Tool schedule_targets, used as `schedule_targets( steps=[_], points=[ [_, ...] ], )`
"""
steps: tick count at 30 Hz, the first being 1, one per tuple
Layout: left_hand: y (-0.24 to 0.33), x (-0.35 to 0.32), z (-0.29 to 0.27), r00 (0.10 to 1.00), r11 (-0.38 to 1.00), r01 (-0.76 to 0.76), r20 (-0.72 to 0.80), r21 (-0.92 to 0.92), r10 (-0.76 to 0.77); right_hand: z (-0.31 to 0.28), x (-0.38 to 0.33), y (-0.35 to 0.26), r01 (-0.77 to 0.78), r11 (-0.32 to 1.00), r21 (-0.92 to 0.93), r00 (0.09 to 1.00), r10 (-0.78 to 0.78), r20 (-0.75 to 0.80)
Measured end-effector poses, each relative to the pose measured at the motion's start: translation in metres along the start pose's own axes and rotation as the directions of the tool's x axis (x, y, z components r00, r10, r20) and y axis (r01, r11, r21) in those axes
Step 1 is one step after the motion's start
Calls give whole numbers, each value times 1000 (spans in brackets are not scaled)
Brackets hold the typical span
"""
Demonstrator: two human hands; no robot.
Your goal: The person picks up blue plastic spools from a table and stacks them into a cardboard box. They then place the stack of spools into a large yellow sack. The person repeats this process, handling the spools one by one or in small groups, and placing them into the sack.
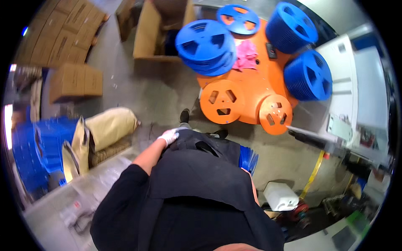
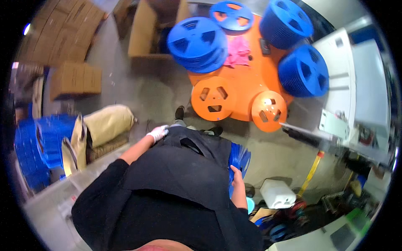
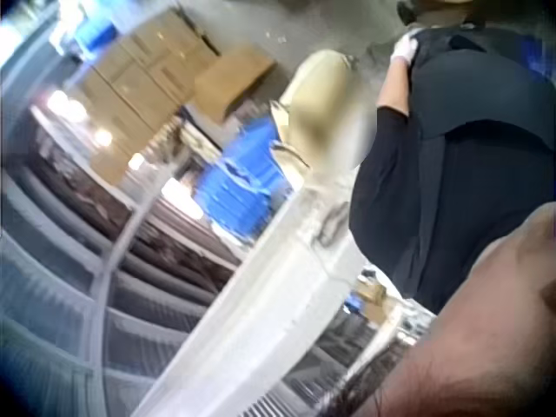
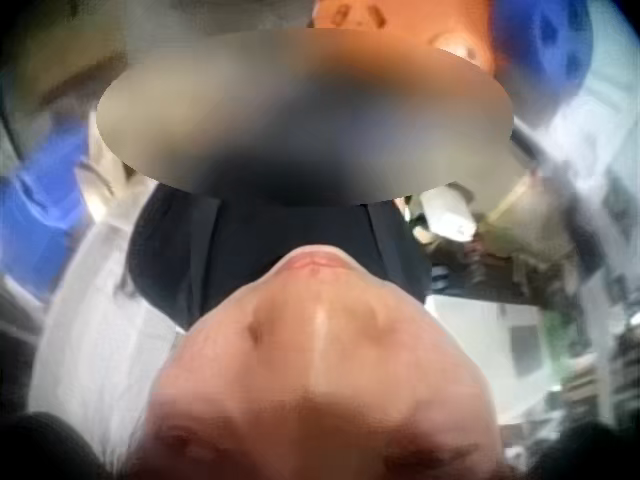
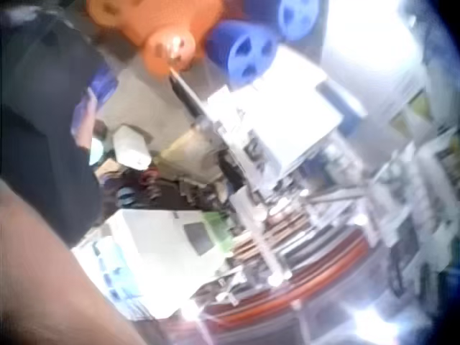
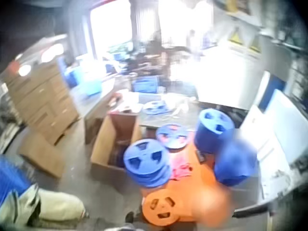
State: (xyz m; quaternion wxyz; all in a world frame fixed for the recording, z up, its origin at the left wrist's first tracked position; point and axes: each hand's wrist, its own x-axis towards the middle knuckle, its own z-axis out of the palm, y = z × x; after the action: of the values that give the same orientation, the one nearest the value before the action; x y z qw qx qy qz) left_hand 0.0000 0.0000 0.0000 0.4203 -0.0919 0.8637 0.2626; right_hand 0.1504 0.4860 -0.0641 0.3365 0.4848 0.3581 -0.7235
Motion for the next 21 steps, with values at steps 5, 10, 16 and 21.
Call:
schedule_targets(
  steps=[5, 10, 16, 21],
  points=[
    [-71, -38, 32, 982, 944, 158, -52, -290, -181, 50, -102, -64, 170, 982, -80, 981, -176, -86],
    [-93, -44, 54, 986, 911, 52, -124, -409, -113, 170, -181, -105, 536, 790, -296, 834, -549, 45],
    [-204, -31, 29, 944, 855, -14, -288, -519, -160, 365, -236, -83, 735, 595, -325, 674, -592, 441],
    [-312, -62, 1, 818, 780, -50, -474, -623, -326, 525, -186, -42, 762, 615, -202, 504, -367, 782]
  ],
)
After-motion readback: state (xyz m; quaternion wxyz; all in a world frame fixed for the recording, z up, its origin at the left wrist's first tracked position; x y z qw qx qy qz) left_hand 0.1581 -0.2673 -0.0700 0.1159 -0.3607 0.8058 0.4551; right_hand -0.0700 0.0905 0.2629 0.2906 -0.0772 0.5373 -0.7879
